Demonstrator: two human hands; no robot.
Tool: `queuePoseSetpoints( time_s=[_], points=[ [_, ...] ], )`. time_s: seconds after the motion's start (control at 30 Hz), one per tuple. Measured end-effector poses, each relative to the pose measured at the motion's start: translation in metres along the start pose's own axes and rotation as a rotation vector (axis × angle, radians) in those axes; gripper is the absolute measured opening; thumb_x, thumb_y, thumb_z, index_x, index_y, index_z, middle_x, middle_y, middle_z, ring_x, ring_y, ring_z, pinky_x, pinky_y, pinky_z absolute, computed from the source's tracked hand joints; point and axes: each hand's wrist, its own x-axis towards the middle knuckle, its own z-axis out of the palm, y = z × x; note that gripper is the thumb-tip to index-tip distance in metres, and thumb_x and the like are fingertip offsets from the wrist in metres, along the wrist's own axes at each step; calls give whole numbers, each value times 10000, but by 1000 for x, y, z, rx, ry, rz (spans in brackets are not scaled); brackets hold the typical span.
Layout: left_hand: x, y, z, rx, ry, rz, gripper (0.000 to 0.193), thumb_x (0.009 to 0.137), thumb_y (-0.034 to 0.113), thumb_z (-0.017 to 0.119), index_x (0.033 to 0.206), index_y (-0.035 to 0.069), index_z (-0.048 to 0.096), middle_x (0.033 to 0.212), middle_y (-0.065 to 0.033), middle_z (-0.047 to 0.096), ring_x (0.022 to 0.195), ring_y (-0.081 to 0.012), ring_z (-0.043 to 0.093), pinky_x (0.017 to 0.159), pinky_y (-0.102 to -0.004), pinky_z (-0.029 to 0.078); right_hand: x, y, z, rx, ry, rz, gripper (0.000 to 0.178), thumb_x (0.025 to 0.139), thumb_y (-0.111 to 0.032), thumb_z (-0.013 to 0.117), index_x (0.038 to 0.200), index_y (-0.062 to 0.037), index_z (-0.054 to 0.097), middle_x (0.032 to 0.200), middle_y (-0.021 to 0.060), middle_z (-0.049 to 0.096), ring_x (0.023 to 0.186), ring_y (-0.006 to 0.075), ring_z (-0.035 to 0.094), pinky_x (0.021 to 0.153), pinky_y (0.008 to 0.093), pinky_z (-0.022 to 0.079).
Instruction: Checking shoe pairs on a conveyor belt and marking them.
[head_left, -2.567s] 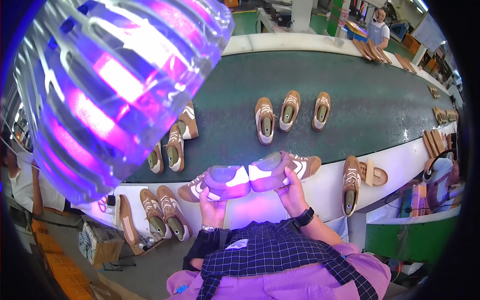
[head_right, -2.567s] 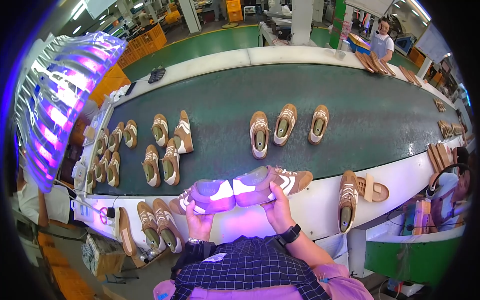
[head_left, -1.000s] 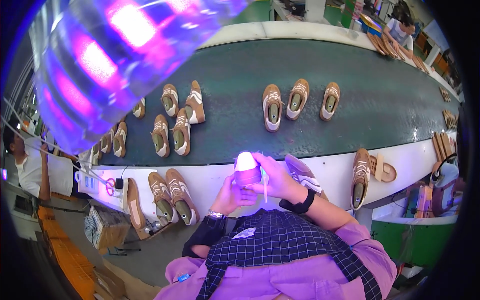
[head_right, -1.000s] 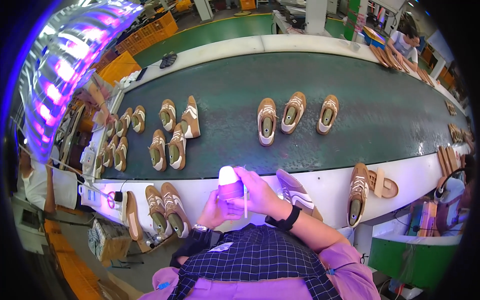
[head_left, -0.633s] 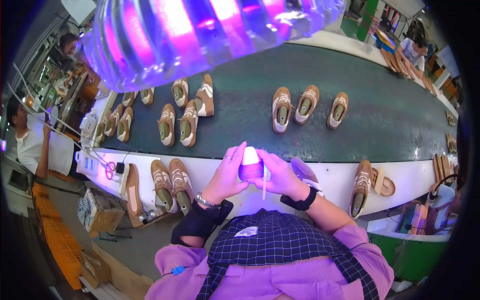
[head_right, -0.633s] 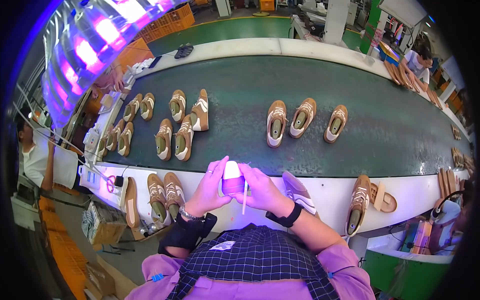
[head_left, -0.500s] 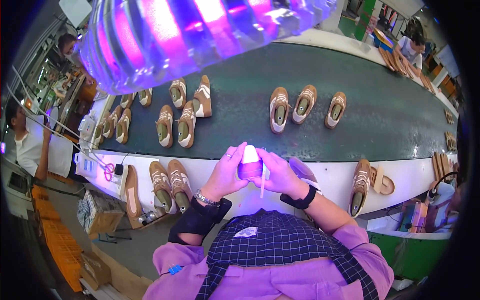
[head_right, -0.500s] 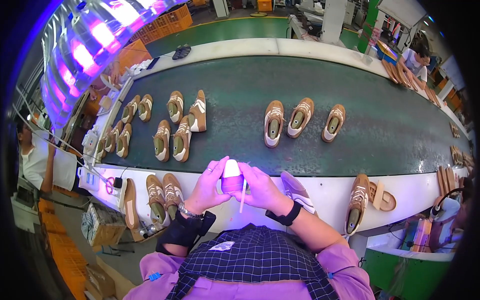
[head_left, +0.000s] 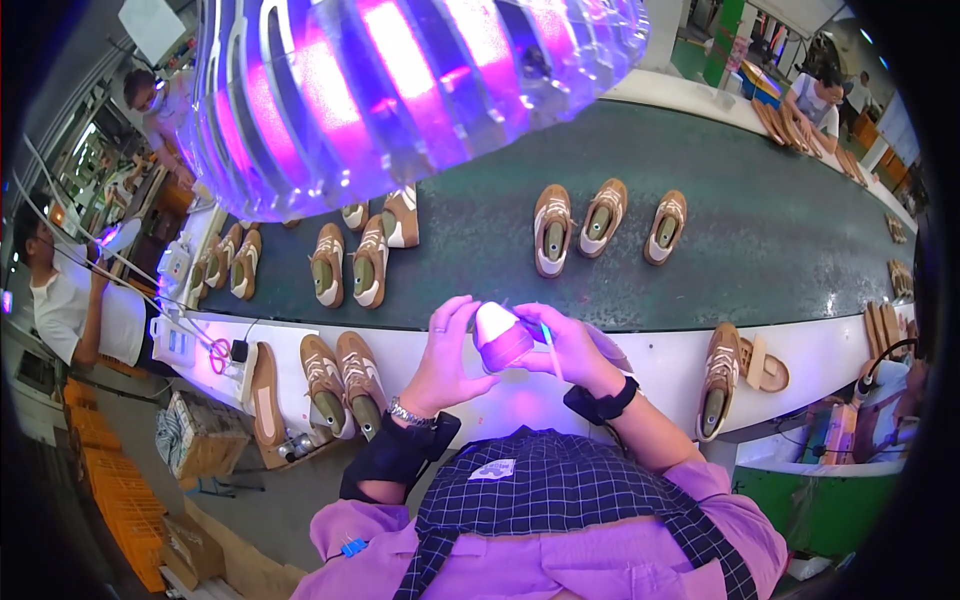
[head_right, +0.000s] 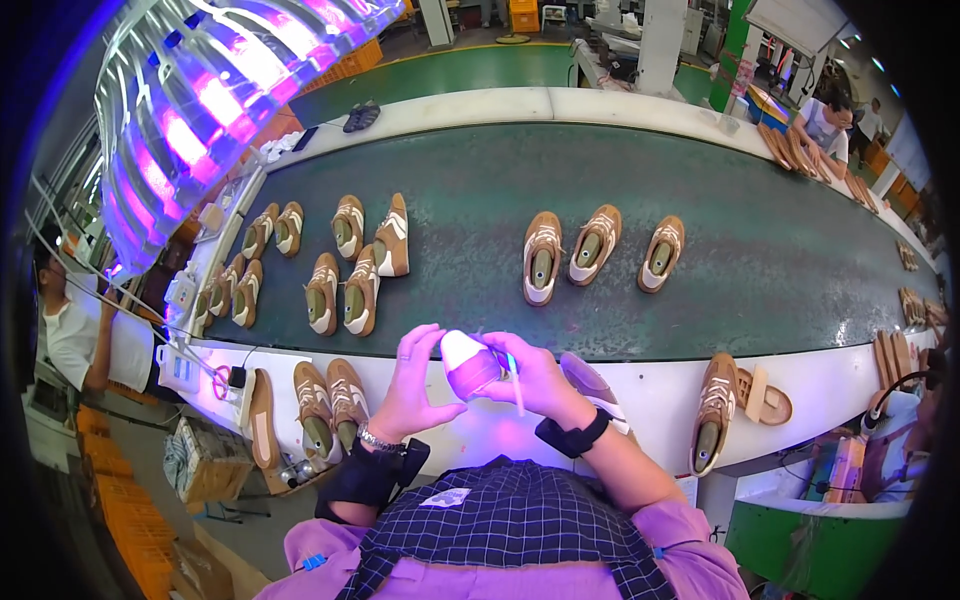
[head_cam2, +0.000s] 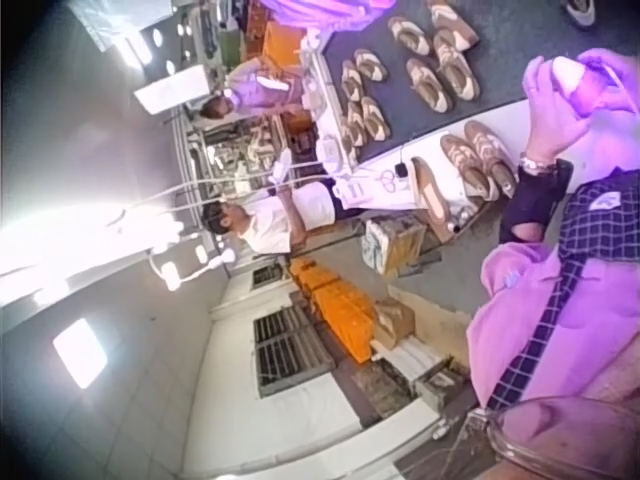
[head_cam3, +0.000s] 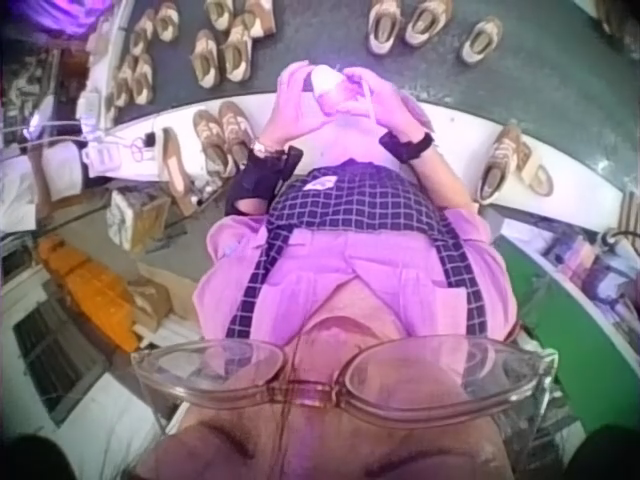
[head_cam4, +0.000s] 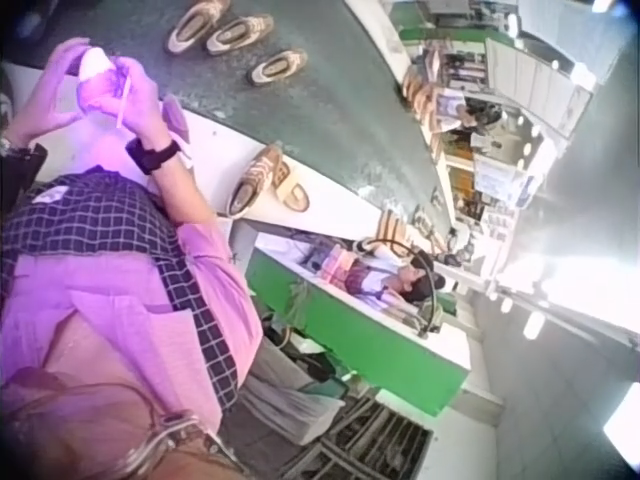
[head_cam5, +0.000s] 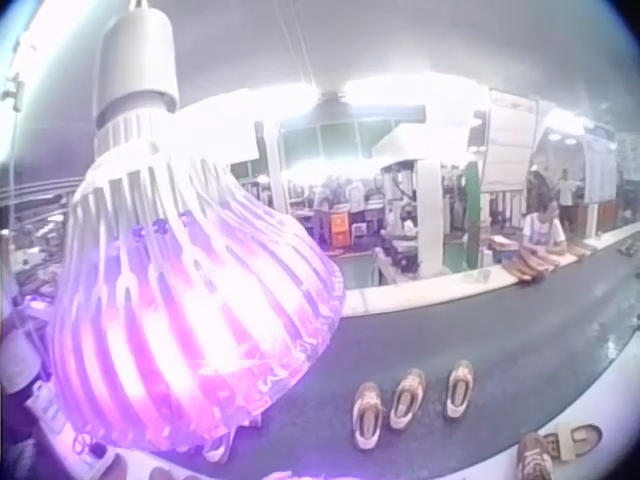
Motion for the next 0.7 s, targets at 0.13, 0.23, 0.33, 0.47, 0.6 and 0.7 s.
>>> queuePoseSetpoints(
  time_s=[0.13,0.23,0.33,0.47,0.6,0.7],
  points=[
    [-16,-21,17,-256,121,-53,725,564,200,835,1130,28,416,1292,-218,431,1157,-357,483,985,-416,378,-13,-4,-4,357,-59,210,650,706,-104,759,1266,-21,439,1259,124,507,1149,216,515,985,374,414],
    [-23,-16,31,-560,188,-130,711,552,208,845,1122,25,461,1257,-188,486,1108,-315,526,955,-390,411,-16,-8,-2,432,-76,143,550,773,-100,684,1257,-15,437,1241,121,514,1152,216,513,983,369,412],
    [-26,-18,32,-412,24,-106,697,562,173,826,1177,42,525,1165,-116,548,1095,-243,531,967,-359,400,-14,-13,-4,432,-22,121,441,857,-152,570,1248,-6,430,1179,123,553,1142,215,521,957,348,423],
    [-26,-12,36,-362,5,-33,698,539,179,832,1155,54,527,1136,-108,554,1058,-251,539,939,-364,412,-11,-23,-11,387,154,149,330,921,-244,440,1143,1,438,931,87,573,908,163,574,785,286,463],
    [-32,-7,41,-386,103,-50,656,505,163,803,1100,69,544,1079,-103,584,1030,-292,544,917,-388,421,-7,-33,-11,394,104,213,226,921,-245,467,985,-29,457,808,23,501,664,91,527,609,241,451],
    [-33,-6,42,-381,122,-66,648,505,166,804,1091,67,546,1077,-106,586,1026,-296,547,914,-390,425,-5,-32,-5,542,43,255,173,922,-211,504,962,-43,486,780,4,515,602,59,520,557,217,450]
  ],
)
